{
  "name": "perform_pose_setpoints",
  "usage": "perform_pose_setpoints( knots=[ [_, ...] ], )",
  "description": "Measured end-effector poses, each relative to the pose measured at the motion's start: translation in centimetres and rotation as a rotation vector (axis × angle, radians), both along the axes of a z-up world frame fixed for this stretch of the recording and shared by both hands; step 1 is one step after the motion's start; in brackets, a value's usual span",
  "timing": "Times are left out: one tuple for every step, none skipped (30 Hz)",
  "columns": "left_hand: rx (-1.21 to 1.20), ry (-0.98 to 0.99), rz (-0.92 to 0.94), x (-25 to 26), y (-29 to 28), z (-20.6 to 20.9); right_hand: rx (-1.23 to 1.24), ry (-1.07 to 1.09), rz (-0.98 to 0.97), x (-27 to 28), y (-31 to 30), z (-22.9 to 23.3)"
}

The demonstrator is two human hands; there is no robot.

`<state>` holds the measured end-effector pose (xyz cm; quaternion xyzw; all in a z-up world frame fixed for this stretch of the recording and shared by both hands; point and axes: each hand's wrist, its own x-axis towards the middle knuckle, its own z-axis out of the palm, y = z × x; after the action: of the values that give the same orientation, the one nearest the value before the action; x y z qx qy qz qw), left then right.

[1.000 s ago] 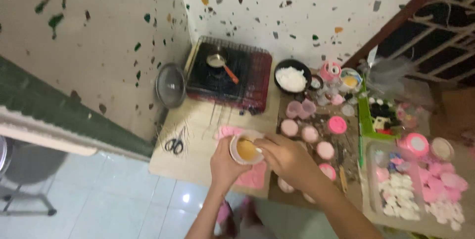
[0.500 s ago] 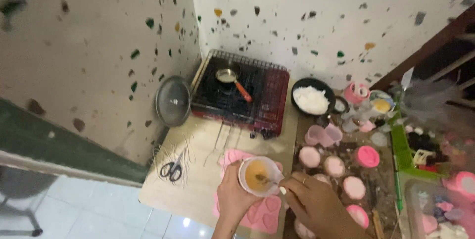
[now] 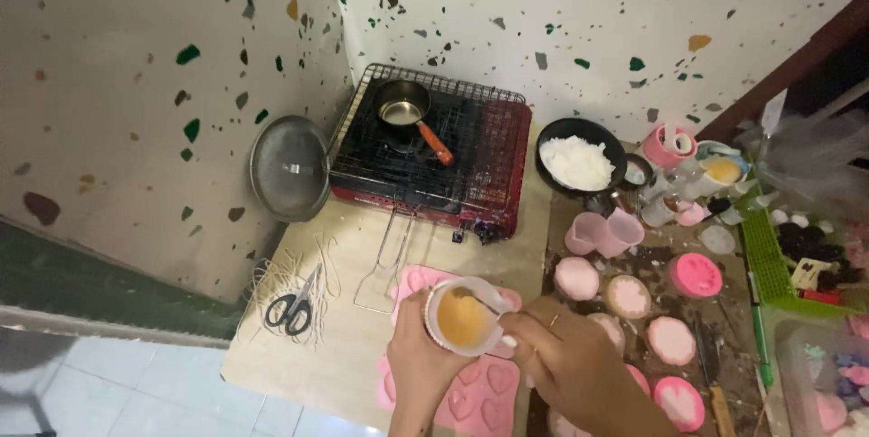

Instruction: Stirring melted wax and pouring it into various decorative molds to create candles or wax melts.

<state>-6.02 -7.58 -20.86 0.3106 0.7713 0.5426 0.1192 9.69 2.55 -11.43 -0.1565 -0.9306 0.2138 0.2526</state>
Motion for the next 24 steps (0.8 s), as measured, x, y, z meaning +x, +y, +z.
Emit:
perform_pose_setpoints(
  knots=[
    [-0.007,-0.006,0.0,-0.3,0.4,-0.2,-0.007,-0.006,0.0,-0.1,0.3,0.0],
    [-0.004,0.047,-0.001,-0.3,0.3,-0.5,-0.059,-0.061,-0.041,0.1,0.1,-0.1],
    [-0.001,0.099,-0.003,-0.3,0.1,-0.9,-0.111,-0.118,-0.081,0.2,-0.1,-0.2],
    [-0.016,0.091,0.0,-0.2,0.0,-1.1,-0.125,-0.127,-0.077,0.2,-0.2,-0.2],
    [0.023,0.124,0.001,-0.2,-0.2,-1.1,-0.196,-0.121,-0.043,0.0,-0.3,-0.1],
    [0.074,0.165,0.004,-0.4,0.3,-1.1,-0.254,-0.106,-0.009,-0.3,0.0,0.1],
    [0.072,0.165,0.008,-0.6,0.2,-1.3,-0.255,-0.107,-0.005,-0.2,-0.1,-0.2],
    [0.073,0.16,-0.004,-0.6,0.2,-1.5,-0.155,-0.076,-0.043,-0.2,-0.3,-0.5],
    [0.073,0.154,-0.017,-0.7,0.1,-1.7,-0.056,-0.044,-0.08,-0.1,-0.4,-0.8],
    [0.069,0.149,-0.015,-0.7,0.0,-2.4,-0.059,-0.049,-0.078,0.1,-0.3,-1.4],
    [0.072,0.169,-0.005,-0.7,-0.2,-3.1,-0.253,-0.099,-0.131,0.4,-0.2,-2.0],
    [0.074,0.187,0.006,-0.7,-0.4,-3.8,-0.446,-0.151,-0.184,0.6,-0.1,-2.6],
    [0.07,0.183,0.008,-0.7,-0.5,-3.7,-0.45,-0.157,-0.183,0.5,-0.3,-2.6],
    [0.033,0.227,0.02,-0.8,-0.7,-3.5,-0.415,-0.11,-0.248,0.4,-0.4,-2.7],
    [-0.004,0.27,0.032,-0.9,-0.9,-3.4,-0.381,-0.063,-0.314,0.2,-0.5,-2.8],
    [-0.01,0.266,0.035,-1.0,-1.1,-4.0,-0.386,-0.069,-0.312,0.2,-0.6,-3.8],
    [-0.032,0.296,0.04,-1.0,-1.4,-4.7,-0.386,-0.018,-0.302,0.3,-0.6,-4.8],
    [-0.051,0.328,0.044,-1.1,-1.5,-5.3,-0.385,0.036,-0.293,0.4,-0.7,-5.8],
    [-0.055,0.326,0.045,-1.2,-1.7,-5.5,-0.388,0.033,-0.291,0.4,-0.7,-6.8],
    [-0.11,0.327,0.047,-1.2,-1.9,-5.6,-0.49,0.084,-0.314,0.4,-0.8,-7.8],
    [-0.166,0.328,0.049,-1.3,-2.1,-5.7,-0.592,0.135,-0.338,0.4,-0.9,-8.7],
    [-0.168,0.328,0.05,-1.2,-2.3,-5.5,-0.594,0.134,-0.336,0.4,-0.6,-9.9],
    [-0.182,0.351,0.041,-1.2,-2.4,-5.4,-0.769,0.123,-0.493,0.4,-0.2,-11.1],
    [-0.197,0.371,0.031,-1.0,-2.6,-5.2,-0.945,0.105,-0.651,0.6,0.0,-12.2]
  ],
)
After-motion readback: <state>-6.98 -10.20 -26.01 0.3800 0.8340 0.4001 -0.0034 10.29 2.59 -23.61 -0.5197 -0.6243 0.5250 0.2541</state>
